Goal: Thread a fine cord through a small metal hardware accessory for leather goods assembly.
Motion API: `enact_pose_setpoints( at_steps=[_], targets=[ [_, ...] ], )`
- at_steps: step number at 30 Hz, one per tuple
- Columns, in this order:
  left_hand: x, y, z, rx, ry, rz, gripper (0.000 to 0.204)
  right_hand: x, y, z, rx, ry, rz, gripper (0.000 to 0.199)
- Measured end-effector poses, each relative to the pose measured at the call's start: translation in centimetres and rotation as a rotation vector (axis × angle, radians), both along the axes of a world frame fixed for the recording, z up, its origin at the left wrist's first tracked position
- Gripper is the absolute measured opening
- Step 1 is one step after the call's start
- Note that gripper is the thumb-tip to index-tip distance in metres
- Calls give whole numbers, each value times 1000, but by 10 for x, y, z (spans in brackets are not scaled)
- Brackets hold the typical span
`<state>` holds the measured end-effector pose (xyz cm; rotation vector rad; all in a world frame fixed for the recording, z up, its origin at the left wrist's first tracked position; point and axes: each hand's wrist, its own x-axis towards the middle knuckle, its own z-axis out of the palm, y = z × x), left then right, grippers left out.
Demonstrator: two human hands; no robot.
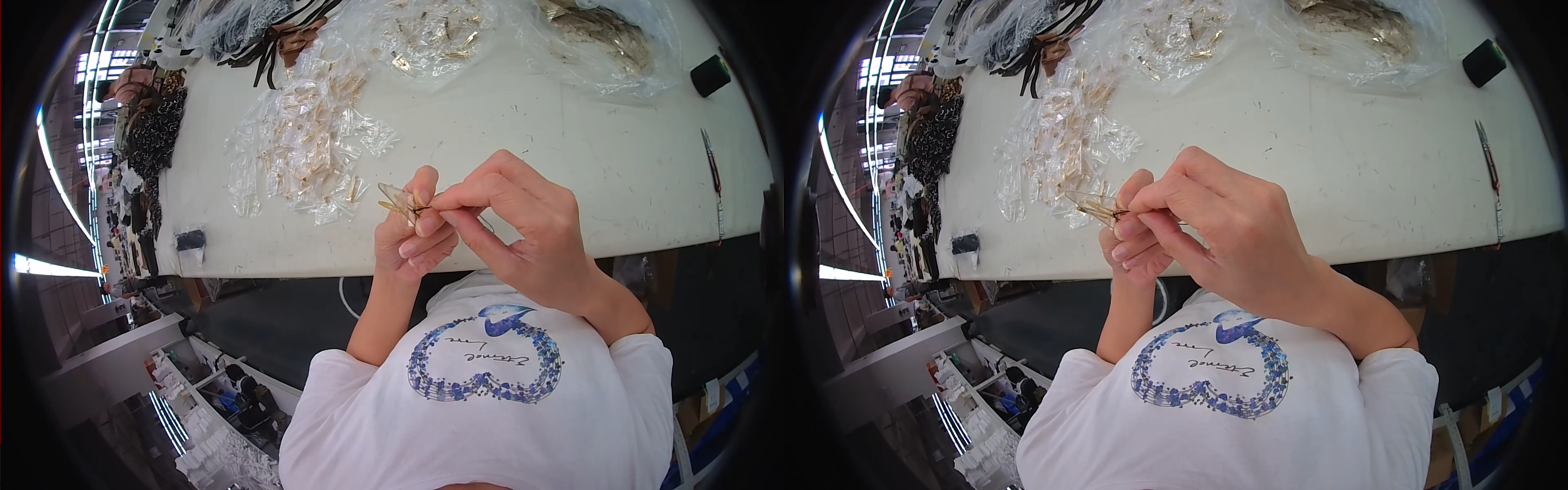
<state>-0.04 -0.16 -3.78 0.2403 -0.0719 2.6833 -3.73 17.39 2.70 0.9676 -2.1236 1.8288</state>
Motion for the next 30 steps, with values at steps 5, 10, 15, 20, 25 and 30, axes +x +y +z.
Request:
enact_pose_setpoints(
  at_steps=[5, 10, 15, 20, 25, 30],
  targets=[
    [0, -1, 2, -66, -7, 21, 23, 0, 1, -1, 7, -14, 9, 20],
    [-2, -1, -3, -91, 61, 29, 21, 0, 1, -1, 9, -18, 12, 19],
    [-2, -2, -5, -113, 68, 38, 21, -1, 1, -2, 14, -12, 14, 19],
    [-1, 1, 0, -63, -30, 22, 22, -2, 1, -3, 4, -16, 6, 18],
    [-2, 0, -4, -99, 61, 34, 22, -2, -3, -8, -24, -5, -31, 13],
    [-1, -1, -4, -104, 52, 38, 21, -2, 2, -4, 14, -31, 18, 19]
  ],
)
